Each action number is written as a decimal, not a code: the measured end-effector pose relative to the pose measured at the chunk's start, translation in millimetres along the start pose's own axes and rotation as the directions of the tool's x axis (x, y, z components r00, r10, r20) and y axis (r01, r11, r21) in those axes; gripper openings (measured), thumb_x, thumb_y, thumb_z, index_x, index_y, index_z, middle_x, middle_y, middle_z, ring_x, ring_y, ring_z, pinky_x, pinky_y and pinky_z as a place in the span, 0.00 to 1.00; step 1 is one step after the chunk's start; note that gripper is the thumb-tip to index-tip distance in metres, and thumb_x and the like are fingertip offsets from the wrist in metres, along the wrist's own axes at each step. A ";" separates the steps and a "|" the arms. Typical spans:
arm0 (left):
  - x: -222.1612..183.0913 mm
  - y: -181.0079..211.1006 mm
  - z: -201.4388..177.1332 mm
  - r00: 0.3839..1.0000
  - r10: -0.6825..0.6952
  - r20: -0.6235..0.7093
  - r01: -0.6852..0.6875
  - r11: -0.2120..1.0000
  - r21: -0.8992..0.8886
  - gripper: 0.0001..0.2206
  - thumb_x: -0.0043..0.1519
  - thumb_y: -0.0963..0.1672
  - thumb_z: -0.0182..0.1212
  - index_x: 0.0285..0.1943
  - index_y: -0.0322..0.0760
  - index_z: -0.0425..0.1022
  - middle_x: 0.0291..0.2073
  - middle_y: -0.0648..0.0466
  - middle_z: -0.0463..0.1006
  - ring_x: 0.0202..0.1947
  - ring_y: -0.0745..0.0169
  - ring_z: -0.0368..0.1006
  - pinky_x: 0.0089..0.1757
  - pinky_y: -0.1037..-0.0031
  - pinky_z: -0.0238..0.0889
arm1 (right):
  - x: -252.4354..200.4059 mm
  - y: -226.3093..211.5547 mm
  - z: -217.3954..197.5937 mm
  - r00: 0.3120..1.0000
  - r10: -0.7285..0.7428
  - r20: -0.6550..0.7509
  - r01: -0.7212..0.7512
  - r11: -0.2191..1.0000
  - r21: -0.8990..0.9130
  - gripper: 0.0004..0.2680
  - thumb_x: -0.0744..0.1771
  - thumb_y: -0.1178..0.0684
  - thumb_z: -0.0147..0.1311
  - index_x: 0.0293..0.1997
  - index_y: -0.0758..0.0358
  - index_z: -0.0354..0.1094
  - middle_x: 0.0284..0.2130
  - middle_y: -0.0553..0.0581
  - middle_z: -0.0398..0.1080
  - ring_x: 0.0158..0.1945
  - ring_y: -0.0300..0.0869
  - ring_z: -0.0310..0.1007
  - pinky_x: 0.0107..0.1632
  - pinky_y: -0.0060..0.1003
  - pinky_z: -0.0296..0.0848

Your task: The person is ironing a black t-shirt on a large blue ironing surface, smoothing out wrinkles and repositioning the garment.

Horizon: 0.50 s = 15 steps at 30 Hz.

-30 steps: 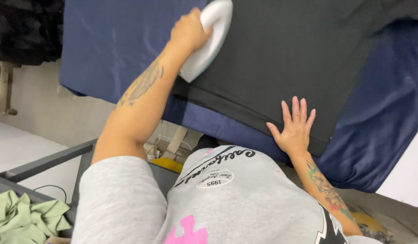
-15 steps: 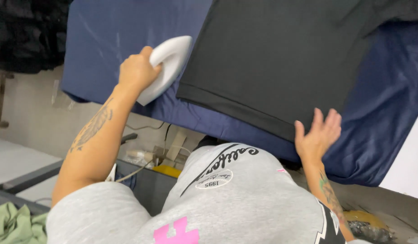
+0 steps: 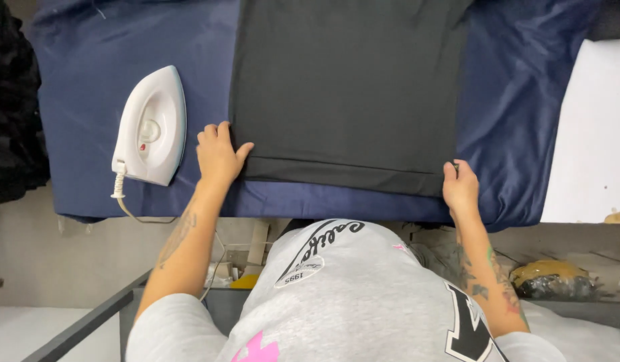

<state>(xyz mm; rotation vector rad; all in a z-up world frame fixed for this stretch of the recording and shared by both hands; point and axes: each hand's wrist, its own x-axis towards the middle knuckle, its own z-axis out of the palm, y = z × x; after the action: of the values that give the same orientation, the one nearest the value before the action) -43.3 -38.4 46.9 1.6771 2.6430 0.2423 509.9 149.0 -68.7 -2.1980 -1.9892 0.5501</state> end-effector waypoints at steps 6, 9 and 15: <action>20.7 173.6 -86.8 0.904 0.427 0.021 -0.371 0.809 -0.457 0.40 0.45 0.50 0.82 0.67 0.36 0.69 0.54 0.41 0.75 0.57 0.38 0.70 0.55 0.52 0.61 | -40.3 -164.9 -112.5 0.988 -0.154 0.035 0.084 0.700 0.710 0.09 0.73 0.49 0.57 0.56 0.60 0.73 0.43 0.61 0.75 0.47 0.45 0.73 0.51 0.45 0.73; 43.0 265.8 -42.5 0.812 0.563 0.153 -0.290 0.618 -0.731 0.49 0.54 0.52 0.76 0.82 0.41 0.45 0.67 0.34 0.65 0.66 0.27 0.66 0.60 0.43 0.64 | -55.4 -218.4 -114.0 0.828 -0.545 -0.135 0.476 0.553 0.684 0.08 0.71 0.55 0.59 0.48 0.72 0.72 0.48 0.67 0.73 0.56 0.54 0.72 0.58 0.47 0.67; 103.1 362.7 -158.2 0.942 0.227 0.249 0.303 -0.248 -0.920 0.07 0.62 0.45 0.56 0.46 0.41 0.72 0.27 0.58 0.66 0.25 0.72 0.62 0.22 0.76 0.64 | -66.3 -232.8 -72.3 0.905 -0.425 -0.003 -0.108 -0.238 0.965 0.20 0.68 0.60 0.60 0.68 0.62 0.61 0.64 0.55 0.67 0.66 0.45 0.67 0.69 0.45 0.66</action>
<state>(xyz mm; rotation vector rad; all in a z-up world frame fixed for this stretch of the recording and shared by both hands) 225.2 185.4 259.1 0.7054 1.0641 1.4587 313.0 123.8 87.5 -0.6319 -0.8591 1.7684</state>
